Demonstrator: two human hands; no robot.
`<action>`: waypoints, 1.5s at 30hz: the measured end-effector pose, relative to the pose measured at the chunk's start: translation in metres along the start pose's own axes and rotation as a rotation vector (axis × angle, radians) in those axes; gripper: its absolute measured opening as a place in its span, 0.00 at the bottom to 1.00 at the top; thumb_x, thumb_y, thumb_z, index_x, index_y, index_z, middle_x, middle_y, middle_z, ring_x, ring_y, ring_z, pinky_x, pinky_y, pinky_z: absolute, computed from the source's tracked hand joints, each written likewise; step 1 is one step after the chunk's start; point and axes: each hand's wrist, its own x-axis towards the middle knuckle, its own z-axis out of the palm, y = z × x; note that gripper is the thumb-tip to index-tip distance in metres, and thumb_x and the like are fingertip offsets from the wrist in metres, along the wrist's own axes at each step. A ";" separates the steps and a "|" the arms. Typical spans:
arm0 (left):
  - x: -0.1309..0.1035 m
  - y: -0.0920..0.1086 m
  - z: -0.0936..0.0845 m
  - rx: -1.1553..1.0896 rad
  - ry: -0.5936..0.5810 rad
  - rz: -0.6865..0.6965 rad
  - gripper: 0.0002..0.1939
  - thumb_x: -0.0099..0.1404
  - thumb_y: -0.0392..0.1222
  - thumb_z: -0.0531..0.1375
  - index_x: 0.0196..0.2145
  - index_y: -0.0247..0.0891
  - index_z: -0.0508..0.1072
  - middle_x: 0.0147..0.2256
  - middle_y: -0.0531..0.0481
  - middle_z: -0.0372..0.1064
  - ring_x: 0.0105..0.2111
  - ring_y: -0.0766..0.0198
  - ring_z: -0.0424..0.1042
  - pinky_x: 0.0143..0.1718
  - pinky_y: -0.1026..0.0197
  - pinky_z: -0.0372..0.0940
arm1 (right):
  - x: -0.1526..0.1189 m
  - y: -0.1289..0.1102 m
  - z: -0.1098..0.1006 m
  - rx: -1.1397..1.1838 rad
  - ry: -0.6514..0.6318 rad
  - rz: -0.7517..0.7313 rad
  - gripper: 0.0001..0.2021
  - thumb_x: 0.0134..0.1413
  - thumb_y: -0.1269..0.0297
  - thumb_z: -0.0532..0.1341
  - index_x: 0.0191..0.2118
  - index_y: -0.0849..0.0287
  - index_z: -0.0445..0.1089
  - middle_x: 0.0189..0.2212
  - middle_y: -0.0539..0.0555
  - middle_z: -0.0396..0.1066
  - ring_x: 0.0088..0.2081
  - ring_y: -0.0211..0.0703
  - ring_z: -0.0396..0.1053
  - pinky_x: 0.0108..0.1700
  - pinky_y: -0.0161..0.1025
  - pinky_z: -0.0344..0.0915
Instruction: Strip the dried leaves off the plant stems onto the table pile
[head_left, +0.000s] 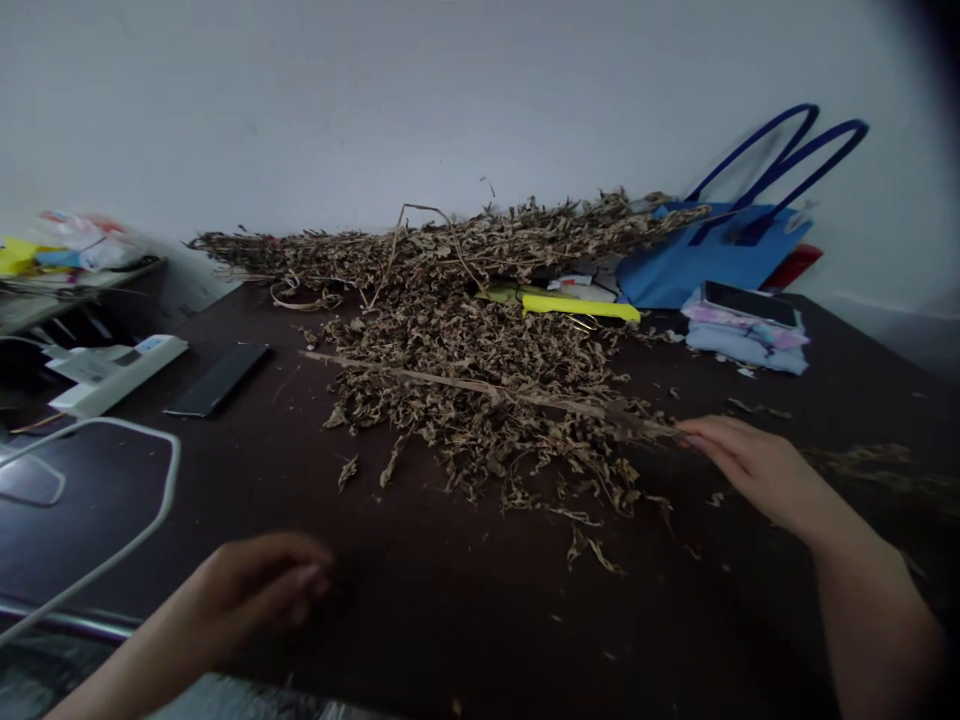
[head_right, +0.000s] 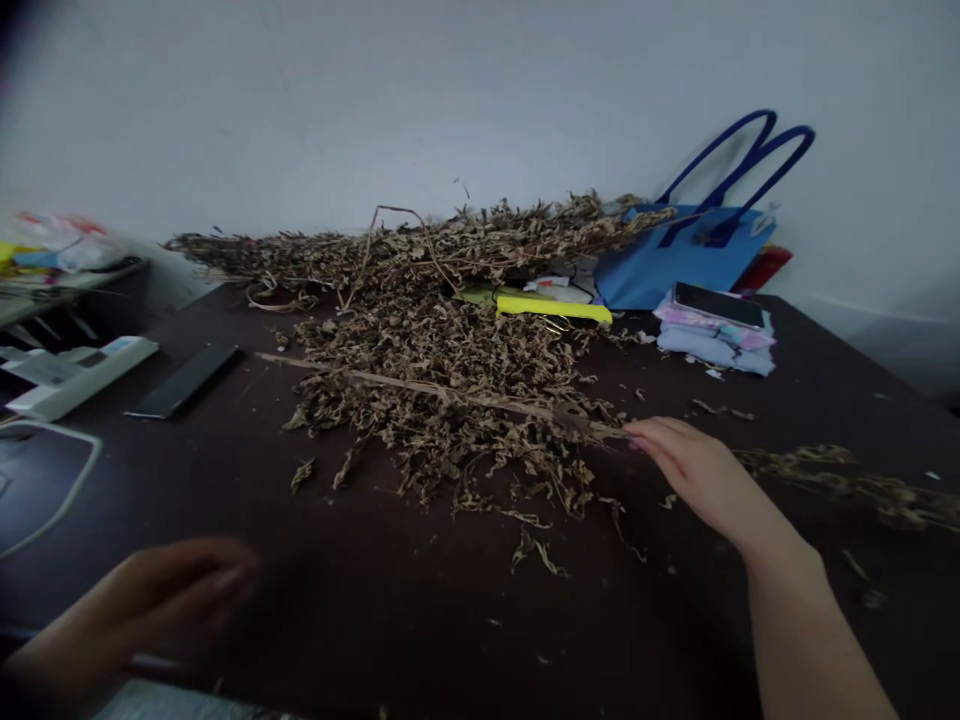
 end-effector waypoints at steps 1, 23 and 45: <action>0.022 0.038 0.020 0.055 -0.094 0.042 0.11 0.49 0.41 0.66 0.34 0.47 0.78 0.28 0.48 0.75 0.24 0.59 0.70 0.26 0.60 0.66 | -0.001 0.000 -0.002 0.001 0.000 0.001 0.13 0.61 0.59 0.48 0.45 0.55 0.66 0.40 0.57 0.71 0.41 0.47 0.70 0.44 0.40 0.64; 0.101 0.099 0.199 -0.870 -0.314 0.040 0.07 0.58 0.33 0.62 0.36 0.32 0.76 0.35 0.44 0.75 0.36 0.66 0.74 0.42 0.65 0.68 | 0.009 -0.123 0.031 -0.040 0.200 -0.245 0.20 0.59 0.63 0.54 0.57 0.57 0.57 0.47 0.58 0.68 0.49 0.50 0.65 0.51 0.50 0.63; 0.113 0.109 0.167 -0.753 0.113 0.406 0.07 0.54 0.37 0.64 0.32 0.37 0.70 0.22 0.57 0.64 0.19 0.75 0.60 0.20 0.71 0.56 | 0.006 -0.067 0.006 -0.067 0.218 -0.010 0.18 0.60 0.58 0.51 0.54 0.54 0.59 0.45 0.56 0.69 0.45 0.46 0.69 0.44 0.41 0.66</action>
